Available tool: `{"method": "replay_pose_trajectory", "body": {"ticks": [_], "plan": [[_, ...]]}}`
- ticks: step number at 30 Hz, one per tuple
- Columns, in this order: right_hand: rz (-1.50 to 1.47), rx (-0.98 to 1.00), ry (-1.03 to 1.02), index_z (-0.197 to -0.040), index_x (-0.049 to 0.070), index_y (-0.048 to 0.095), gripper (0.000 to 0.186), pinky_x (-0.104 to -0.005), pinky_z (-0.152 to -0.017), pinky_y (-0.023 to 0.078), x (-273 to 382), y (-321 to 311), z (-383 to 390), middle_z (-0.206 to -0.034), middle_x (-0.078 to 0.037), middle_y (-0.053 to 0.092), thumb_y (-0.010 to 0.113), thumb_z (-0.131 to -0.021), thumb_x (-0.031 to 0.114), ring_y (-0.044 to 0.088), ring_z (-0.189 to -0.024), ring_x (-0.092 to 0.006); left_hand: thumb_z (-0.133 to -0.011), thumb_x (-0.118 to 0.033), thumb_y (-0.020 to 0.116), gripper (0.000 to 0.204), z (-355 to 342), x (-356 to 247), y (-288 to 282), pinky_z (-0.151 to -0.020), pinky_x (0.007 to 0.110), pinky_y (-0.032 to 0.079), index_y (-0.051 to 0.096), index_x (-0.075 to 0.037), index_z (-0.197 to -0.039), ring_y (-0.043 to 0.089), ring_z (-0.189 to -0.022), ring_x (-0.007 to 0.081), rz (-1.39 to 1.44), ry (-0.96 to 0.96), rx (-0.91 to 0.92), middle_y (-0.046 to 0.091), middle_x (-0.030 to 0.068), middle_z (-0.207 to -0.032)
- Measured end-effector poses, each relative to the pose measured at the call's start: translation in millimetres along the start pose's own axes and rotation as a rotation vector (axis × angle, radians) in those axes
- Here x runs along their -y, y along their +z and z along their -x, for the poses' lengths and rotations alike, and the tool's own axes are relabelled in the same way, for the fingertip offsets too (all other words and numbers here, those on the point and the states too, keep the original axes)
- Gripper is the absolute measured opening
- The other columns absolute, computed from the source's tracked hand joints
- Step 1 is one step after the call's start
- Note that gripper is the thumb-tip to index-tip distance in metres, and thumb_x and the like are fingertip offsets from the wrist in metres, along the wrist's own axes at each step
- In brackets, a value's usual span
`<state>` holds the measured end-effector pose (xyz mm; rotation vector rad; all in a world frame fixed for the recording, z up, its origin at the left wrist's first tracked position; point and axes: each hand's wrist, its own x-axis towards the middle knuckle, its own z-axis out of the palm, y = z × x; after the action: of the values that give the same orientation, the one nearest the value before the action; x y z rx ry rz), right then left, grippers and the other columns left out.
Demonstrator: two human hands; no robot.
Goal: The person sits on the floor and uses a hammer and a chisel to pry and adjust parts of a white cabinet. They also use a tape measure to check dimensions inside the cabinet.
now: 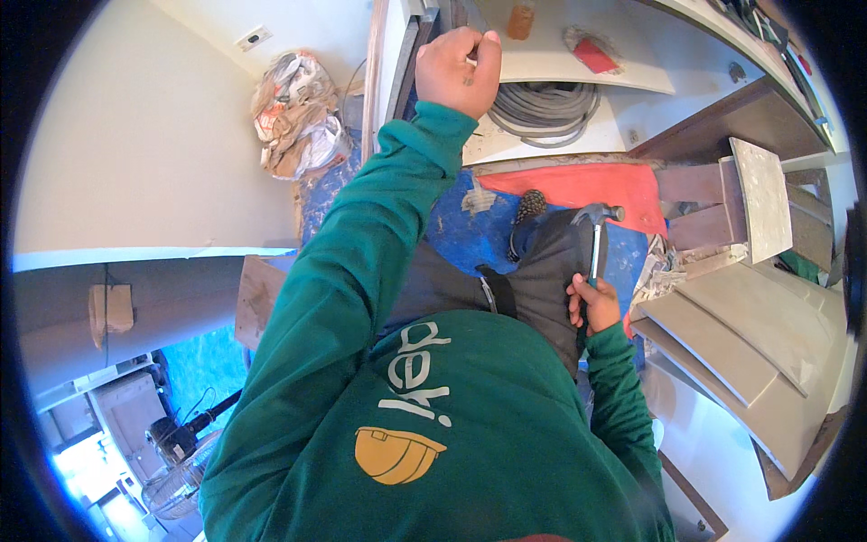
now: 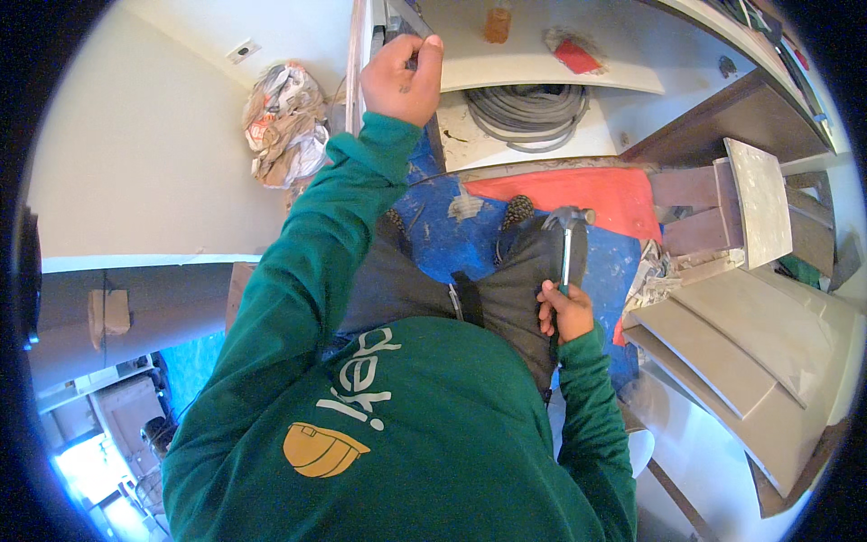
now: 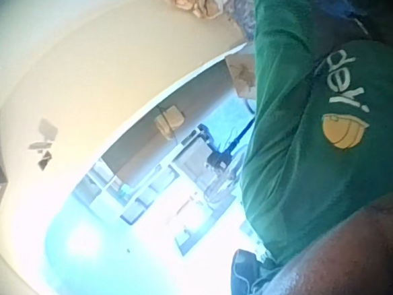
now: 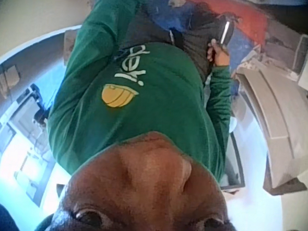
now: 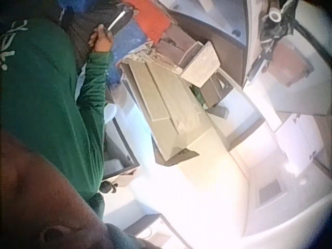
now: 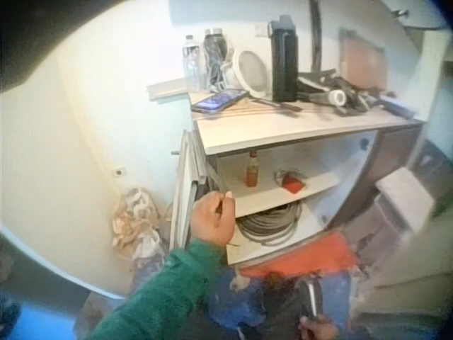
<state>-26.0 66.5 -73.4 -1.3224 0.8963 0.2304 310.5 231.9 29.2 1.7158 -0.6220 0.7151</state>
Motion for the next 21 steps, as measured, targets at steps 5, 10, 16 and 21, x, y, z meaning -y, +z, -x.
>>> {"method": "replay_pose_trajectory", "body": {"ticks": [5,10,16,21], "plan": [[0.009,0.020,0.006,-0.084,0.002,0.060,0.032,-0.0277,-0.037,0.037,0.1,-2.8,-3.5,-0.058,-0.006,0.056,0.064,-0.094,0.031,0.052,-0.042,-0.0158,-0.084,-0.020,0.067,0.027,-12.0,25.4,13.0,-0.059,0.041,0.040,0.056,-0.005,-0.064,0.056,-0.059,0.0300,-0.139,0.138,-0.074,0.056,0.0112,-0.061],[0.025,-0.010,0.006,-0.082,0.003,0.061,0.032,-0.0274,-0.036,0.035,1.0,1.7,-2.6,-0.056,-0.005,0.056,0.063,-0.094,0.032,0.050,-0.040,-0.0154,-0.083,-0.020,0.066,0.030,-18.0,32.5,15.0,-0.056,0.046,0.042,0.054,-0.004,-0.061,0.057,-0.059,0.0363,-0.259,0.227,-0.085,0.056,0.0140,-0.061],[0.063,-0.030,0.026,-0.082,0.003,0.061,0.034,-0.0279,-0.036,0.036,-3.5,-0.5,-4.8,-0.056,-0.006,0.057,0.064,-0.094,0.035,0.051,-0.039,-0.0161,-0.082,-0.022,0.065,0.029,-19.4,39.1,22.4,-0.059,0.048,0.038,0.051,-0.009,-0.060,0.056,-0.061,0.0339,-0.272,0.304,-0.142,0.054,0.0096,-0.061],[0.140,-0.081,0.044,-0.082,0.002,0.062,0.033,-0.0279,-0.036,0.036,-1.9,1.6,-4.2,-0.056,-0.006,0.057,0.063,-0.094,0.033,0.051,-0.039,-0.0164,-0.078,-0.020,0.066,0.021,-15.6,31.9,27.6,-0.063,0.042,0.037,0.052,-0.012,-0.065,0.055,-0.065,0.0276,-0.204,0.298,-0.238,0.056,0.0052,-0.066]]}}
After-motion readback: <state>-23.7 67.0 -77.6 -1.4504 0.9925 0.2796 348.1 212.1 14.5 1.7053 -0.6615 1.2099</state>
